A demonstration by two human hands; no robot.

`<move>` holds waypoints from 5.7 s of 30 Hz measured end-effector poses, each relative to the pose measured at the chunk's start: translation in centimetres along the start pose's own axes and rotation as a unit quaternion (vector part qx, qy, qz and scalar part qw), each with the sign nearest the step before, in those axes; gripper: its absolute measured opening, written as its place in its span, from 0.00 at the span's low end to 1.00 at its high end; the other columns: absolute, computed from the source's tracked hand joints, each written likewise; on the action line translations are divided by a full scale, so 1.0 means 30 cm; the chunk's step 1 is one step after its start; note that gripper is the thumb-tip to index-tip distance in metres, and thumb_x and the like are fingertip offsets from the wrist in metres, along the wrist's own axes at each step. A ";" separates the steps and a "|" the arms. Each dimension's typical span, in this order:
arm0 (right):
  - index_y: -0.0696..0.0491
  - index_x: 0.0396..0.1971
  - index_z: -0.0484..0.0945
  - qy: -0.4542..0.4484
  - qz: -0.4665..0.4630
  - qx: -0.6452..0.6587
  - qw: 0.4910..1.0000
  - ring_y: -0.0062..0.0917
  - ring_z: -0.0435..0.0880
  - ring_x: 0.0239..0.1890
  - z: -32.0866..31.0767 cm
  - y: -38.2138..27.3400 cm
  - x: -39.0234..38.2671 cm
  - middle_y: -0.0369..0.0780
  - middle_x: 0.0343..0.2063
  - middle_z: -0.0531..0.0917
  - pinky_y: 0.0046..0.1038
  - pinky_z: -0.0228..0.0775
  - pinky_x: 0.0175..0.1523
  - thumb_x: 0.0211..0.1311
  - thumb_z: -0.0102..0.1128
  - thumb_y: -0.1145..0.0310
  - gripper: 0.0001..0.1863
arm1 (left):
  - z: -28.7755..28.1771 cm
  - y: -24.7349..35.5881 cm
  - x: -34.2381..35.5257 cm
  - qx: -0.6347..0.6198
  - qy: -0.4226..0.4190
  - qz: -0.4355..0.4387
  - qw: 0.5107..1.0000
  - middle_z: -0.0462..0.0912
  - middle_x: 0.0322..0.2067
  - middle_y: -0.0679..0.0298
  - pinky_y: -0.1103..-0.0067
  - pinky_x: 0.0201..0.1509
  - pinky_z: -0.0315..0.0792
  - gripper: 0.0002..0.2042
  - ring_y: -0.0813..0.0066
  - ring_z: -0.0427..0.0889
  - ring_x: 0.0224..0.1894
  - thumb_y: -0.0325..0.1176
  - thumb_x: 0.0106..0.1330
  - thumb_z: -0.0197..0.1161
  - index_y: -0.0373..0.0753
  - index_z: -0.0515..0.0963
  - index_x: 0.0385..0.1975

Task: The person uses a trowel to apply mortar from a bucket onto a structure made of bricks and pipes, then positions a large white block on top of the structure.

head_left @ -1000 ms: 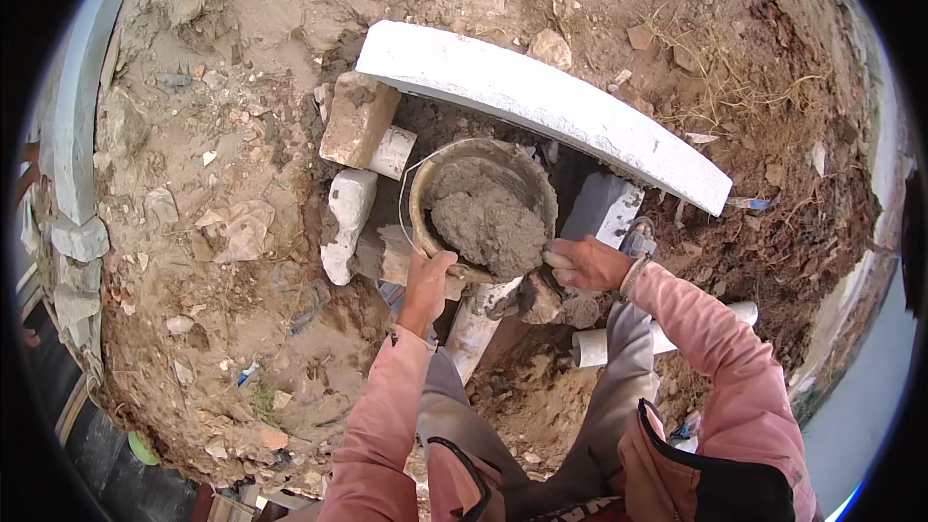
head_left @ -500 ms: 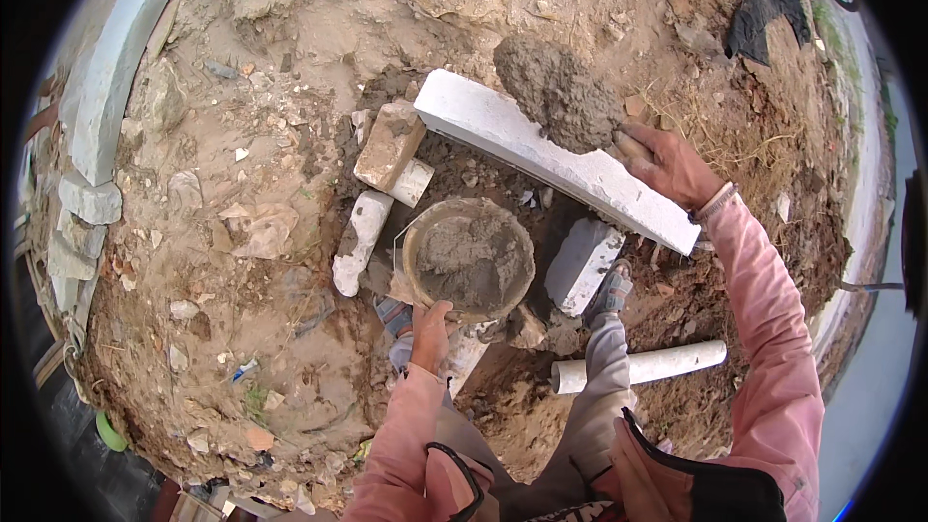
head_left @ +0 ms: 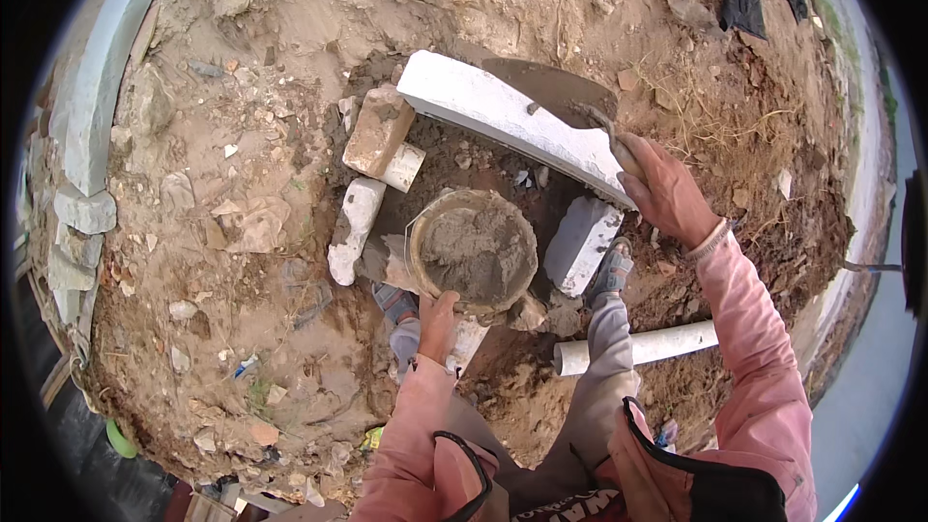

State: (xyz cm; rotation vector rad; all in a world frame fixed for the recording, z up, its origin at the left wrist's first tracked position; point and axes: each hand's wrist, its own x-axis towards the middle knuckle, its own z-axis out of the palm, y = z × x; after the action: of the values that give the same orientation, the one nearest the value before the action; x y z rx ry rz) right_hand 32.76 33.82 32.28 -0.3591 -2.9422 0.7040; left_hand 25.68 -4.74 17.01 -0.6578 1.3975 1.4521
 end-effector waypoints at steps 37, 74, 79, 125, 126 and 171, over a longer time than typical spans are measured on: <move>0.57 0.53 0.71 -0.228 0.121 0.333 0.907 0.44 0.82 0.31 -0.112 0.137 -0.289 0.51 0.29 0.81 0.38 0.73 0.41 0.56 0.54 0.66 0.24 | 0.234 0.097 -0.195 0.121 -0.068 0.010 0.990 0.75 0.48 0.60 0.74 0.36 0.80 0.33 0.70 0.81 0.42 0.22 0.58 0.57 0.42 0.54 0.65; 0.63 0.51 0.67 -0.318 0.201 -0.015 0.926 0.46 0.83 0.24 0.261 0.028 -0.618 0.53 0.23 0.80 0.42 0.76 0.27 0.63 0.46 0.70 0.18 | 0.493 0.003 -0.253 0.419 -0.117 0.233 0.869 0.75 0.51 0.52 0.81 0.42 0.72 0.41 0.73 0.76 0.37 0.23 0.57 0.52 0.40 0.42 0.72; 0.56 0.46 0.68 -0.364 0.161 0.207 0.894 0.50 0.81 0.31 0.293 0.050 -0.680 0.52 0.25 0.80 0.46 0.72 0.37 0.57 0.54 0.65 0.18 | 0.513 0.110 -0.310 0.461 -0.161 0.190 0.852 0.78 0.48 0.54 0.83 0.39 0.71 0.40 0.78 0.74 0.33 0.23 0.58 0.53 0.41 0.44 0.72; 0.62 0.56 0.64 -0.296 0.184 -0.068 0.935 0.38 0.81 0.19 0.281 -0.052 -0.743 0.48 0.30 0.78 0.36 0.73 0.21 0.58 0.49 0.72 0.25 | 0.585 -0.111 -0.247 0.171 -0.113 0.029 0.978 0.72 0.50 0.60 0.81 0.45 0.73 0.27 0.77 0.74 0.46 0.23 0.59 0.57 0.34 0.59 0.60; 0.63 0.56 0.64 -0.330 0.157 -0.064 0.928 0.37 0.81 0.19 0.293 -0.086 -0.747 0.48 0.30 0.78 0.36 0.73 0.21 0.57 0.48 0.72 0.25 | 0.592 -0.103 -0.240 0.167 -0.119 0.024 0.978 0.73 0.50 0.60 0.81 0.46 0.72 0.27 0.76 0.73 0.47 0.23 0.60 0.56 0.34 0.59 0.60; 0.52 0.46 0.69 -0.182 0.298 -0.197 0.916 0.46 0.84 0.29 -0.139 0.602 -0.727 0.50 0.37 0.80 0.43 0.77 0.33 0.63 0.49 0.67 0.13 | 0.333 -0.106 -0.307 0.120 -0.069 -0.055 0.989 0.70 0.56 0.63 0.73 0.48 0.75 0.38 0.68 0.75 0.53 0.19 0.57 0.57 0.49 0.51 0.68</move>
State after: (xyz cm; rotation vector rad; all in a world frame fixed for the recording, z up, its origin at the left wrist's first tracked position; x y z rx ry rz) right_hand 58.17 45.83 26.93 -1.3390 -3.3282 0.2108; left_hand 34.38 1.80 25.74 -0.4644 1.3784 1.1952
